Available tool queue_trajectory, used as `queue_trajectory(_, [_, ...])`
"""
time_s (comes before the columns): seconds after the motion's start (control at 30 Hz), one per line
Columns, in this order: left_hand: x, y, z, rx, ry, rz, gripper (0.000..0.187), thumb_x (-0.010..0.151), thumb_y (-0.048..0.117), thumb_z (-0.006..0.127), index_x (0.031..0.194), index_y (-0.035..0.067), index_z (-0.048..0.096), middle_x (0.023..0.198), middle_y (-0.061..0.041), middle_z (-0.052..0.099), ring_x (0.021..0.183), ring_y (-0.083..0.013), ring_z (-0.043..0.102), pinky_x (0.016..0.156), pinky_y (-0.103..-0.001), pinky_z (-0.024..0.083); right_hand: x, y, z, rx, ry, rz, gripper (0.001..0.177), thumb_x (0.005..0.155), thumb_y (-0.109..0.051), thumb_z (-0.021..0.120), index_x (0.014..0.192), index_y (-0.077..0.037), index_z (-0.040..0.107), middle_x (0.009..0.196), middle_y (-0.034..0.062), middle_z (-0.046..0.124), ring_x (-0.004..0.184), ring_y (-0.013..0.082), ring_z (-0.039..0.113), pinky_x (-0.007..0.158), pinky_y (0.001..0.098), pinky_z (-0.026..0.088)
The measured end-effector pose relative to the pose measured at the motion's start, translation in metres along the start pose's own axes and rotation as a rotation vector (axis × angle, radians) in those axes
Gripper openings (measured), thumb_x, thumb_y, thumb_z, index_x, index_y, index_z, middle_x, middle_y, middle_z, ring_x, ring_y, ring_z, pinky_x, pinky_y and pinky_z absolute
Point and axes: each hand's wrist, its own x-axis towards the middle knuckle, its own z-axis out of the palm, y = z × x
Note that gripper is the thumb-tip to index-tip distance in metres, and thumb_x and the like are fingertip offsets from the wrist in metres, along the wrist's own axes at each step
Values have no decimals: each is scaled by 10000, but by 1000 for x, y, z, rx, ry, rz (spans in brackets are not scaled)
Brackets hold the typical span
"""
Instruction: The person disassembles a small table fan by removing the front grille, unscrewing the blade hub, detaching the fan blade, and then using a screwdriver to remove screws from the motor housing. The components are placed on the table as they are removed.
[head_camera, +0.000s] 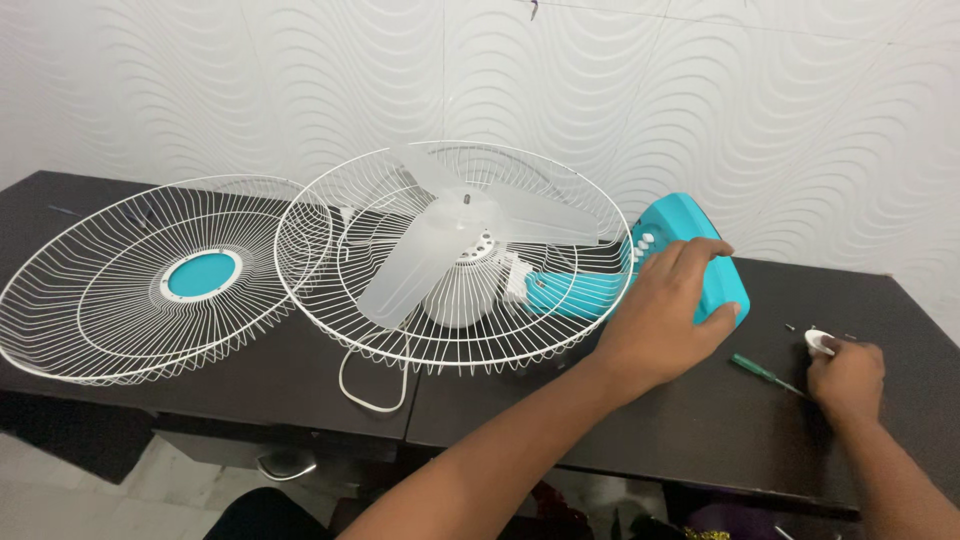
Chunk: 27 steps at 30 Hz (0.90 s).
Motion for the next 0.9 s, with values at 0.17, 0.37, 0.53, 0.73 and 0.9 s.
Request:
queue_trajectory(0.17, [2, 16, -15, 9, -33, 69, 518, 905, 214, 679, 1369, 33, 535, 1300, -183, 612, 1268, -377, 576, 1084, -466, 467, 5, 4, 8, 30, -108, 140, 323, 1050, -267, 719, 1313, -81, 753, 1334, 266, 629, 1147, 411, 674, 1033, 542, 538])
queue_trajectory(0.37, [8, 25, -49, 120, -103, 143, 417, 910, 272, 675, 1266, 73, 591, 1202, -120, 659, 1167, -326, 640, 1005, -442, 511, -23, -54, -22, -247, 269, -176, 475, 915, -312, 791, 1355, -141, 733, 1479, 247, 494, 1347, 425, 421, 1020, 550, 385])
queue_trajectory(0.53, [11, 29, -94, 284, -197, 116, 386, 886, 324, 688, 1167, 69, 620, 1129, -98, 677, 1017, -318, 652, 883, -447, 511, -20, -154, -93, 188, 290, -302, 296, 1063, -212, 709, 1329, -81, 710, 1395, 223, 491, 1389, 404, 403, 1139, 537, 347])
queue_trajectory(0.73, [11, 20, -161, 442, -139, 41, 394, 884, 362, 704, 1143, 72, 644, 1100, -101, 699, 1048, -293, 659, 883, -434, 516, -37, -288, -200, 632, 394, -491, 190, 1102, -91, 624, 1281, -50, 675, 1321, 144, 506, 1190, 248, 586, 941, 383, 535])
queue_trajectory(0.9, [10, -10, -220, 589, -75, -125, 335, 910, 362, 683, 1101, 88, 653, 1089, -69, 714, 1024, -246, 678, 846, -410, 525, -70, -377, -228, 802, 122, -692, 167, 1032, -112, 669, 1178, -49, 720, 1214, 101, 631, 1134, 215, 647, 829, 347, 564])
